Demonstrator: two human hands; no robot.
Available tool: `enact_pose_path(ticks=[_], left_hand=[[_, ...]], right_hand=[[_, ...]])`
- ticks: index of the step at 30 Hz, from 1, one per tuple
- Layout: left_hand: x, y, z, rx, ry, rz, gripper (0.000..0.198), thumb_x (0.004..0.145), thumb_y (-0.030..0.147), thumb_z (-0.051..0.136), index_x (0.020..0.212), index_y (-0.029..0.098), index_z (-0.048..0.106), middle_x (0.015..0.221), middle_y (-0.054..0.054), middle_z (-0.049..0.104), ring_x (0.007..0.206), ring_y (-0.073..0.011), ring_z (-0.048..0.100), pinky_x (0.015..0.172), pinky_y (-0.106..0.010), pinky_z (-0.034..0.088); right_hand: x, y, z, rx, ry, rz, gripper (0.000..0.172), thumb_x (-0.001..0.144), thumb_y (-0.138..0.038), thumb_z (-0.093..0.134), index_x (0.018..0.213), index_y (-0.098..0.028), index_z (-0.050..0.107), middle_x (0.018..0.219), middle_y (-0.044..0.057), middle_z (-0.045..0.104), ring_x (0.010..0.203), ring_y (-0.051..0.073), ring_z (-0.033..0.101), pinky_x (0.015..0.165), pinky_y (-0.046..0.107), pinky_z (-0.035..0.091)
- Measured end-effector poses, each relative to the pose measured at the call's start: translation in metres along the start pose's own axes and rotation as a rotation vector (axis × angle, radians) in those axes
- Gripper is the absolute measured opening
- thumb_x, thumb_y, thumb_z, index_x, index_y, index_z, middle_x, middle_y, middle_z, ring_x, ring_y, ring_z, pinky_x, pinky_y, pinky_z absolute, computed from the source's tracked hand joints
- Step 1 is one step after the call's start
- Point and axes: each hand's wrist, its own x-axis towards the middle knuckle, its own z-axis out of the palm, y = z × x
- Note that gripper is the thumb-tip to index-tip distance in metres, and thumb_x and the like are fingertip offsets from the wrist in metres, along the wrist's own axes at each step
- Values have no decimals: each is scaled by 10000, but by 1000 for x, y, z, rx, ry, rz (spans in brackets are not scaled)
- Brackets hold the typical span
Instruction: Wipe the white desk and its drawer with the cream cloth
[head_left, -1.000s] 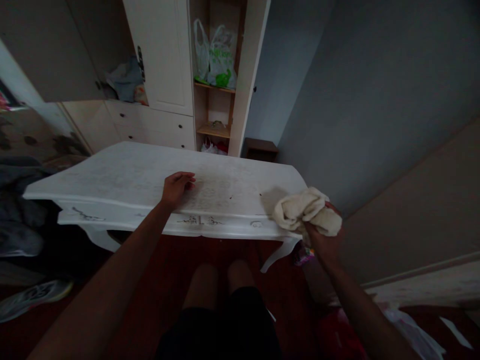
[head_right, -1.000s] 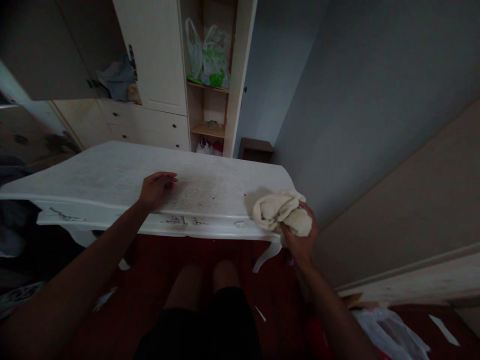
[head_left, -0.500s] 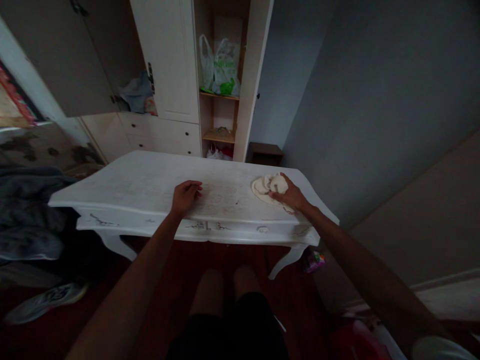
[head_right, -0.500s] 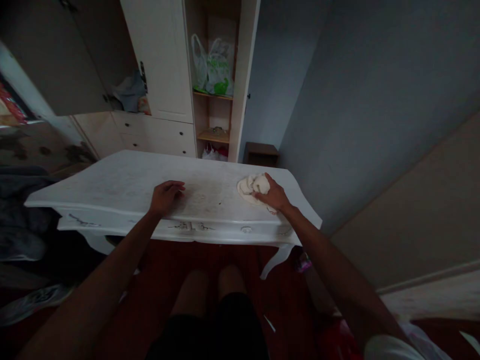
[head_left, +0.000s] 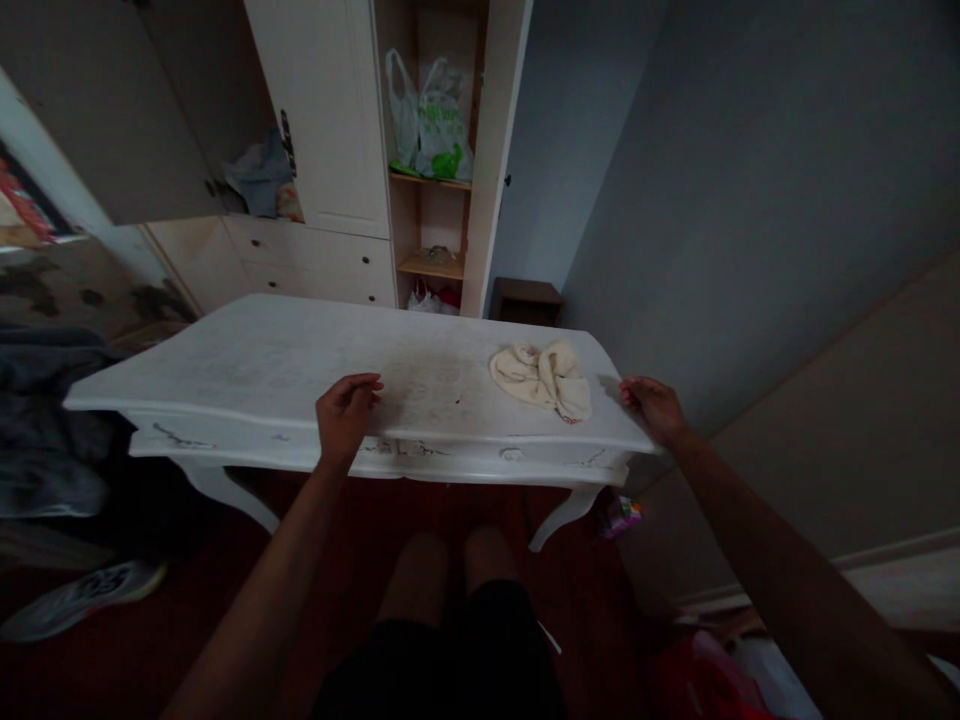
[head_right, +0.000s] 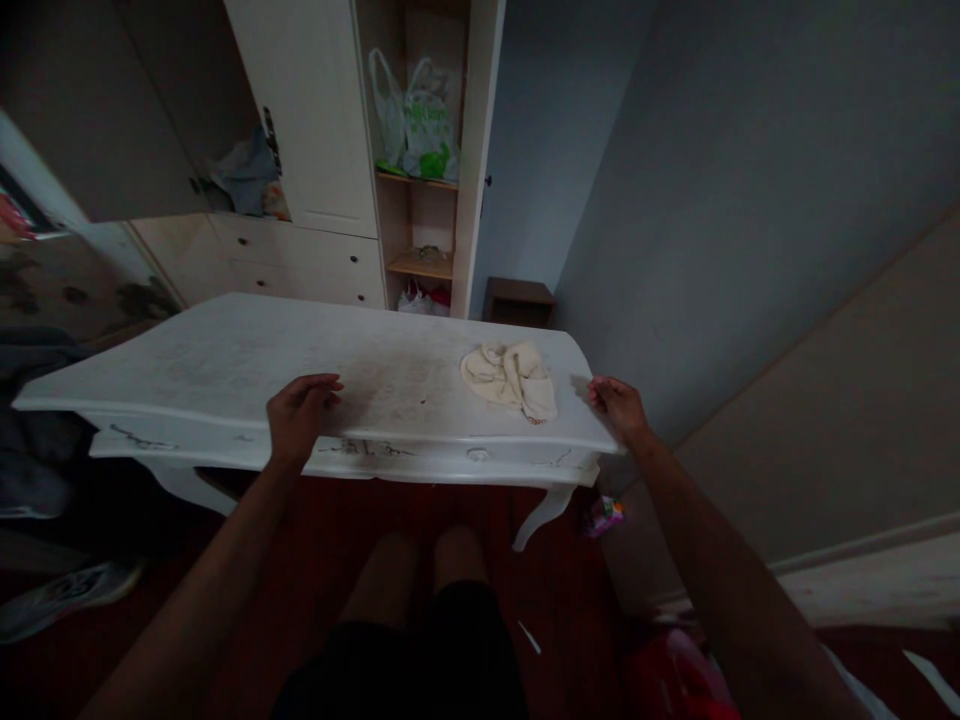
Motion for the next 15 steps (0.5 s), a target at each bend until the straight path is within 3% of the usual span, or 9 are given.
enact_pose_path(ticks=[3,7,11,13,15], left_hand=[[-38,8,5,-185,7,-126,176,721,271,622,852,186,704,754,-9,694,590,-118,601,582,-256,494],[-93,3,22,-464,-147,-455,258,763,362,573,895,173,690,765,-47,693,582,-146,608,539,-283,485],[-131,-21,49,-448,-411,-807,187,741,333,621,753,152,668,624,-53,657,579,-175,647,553,-283,504],[-141,-33,64,-391,-499,-890,165,744,312,639,727,149,661,587,-47,645,570,-172,652,557,-271,505],[-145,-42,77,-360,-547,-928,167,756,302,663,793,140,681,680,-68,696,618,-167,673,609,-267,525]], right_hand=[[-1,0,4,-2,-22,-10,506,588,-683,746,637,-191,635,553,-8,597,488,119,501,494,265,437],[-4,-5,7,-60,-40,-44,493,636,-672,723,607,-190,623,536,-7,578,494,126,493,494,268,423],[-7,-6,6,-125,-63,-83,470,670,-644,710,595,-188,623,545,-4,580,529,132,505,536,271,432],[-8,-6,5,-161,-69,-108,470,683,-638,696,586,-183,625,544,0,582,537,135,510,549,274,435],[-8,-5,6,-189,-55,-125,466,700,-631,676,595,-180,633,547,2,588,537,136,514,550,275,435]])
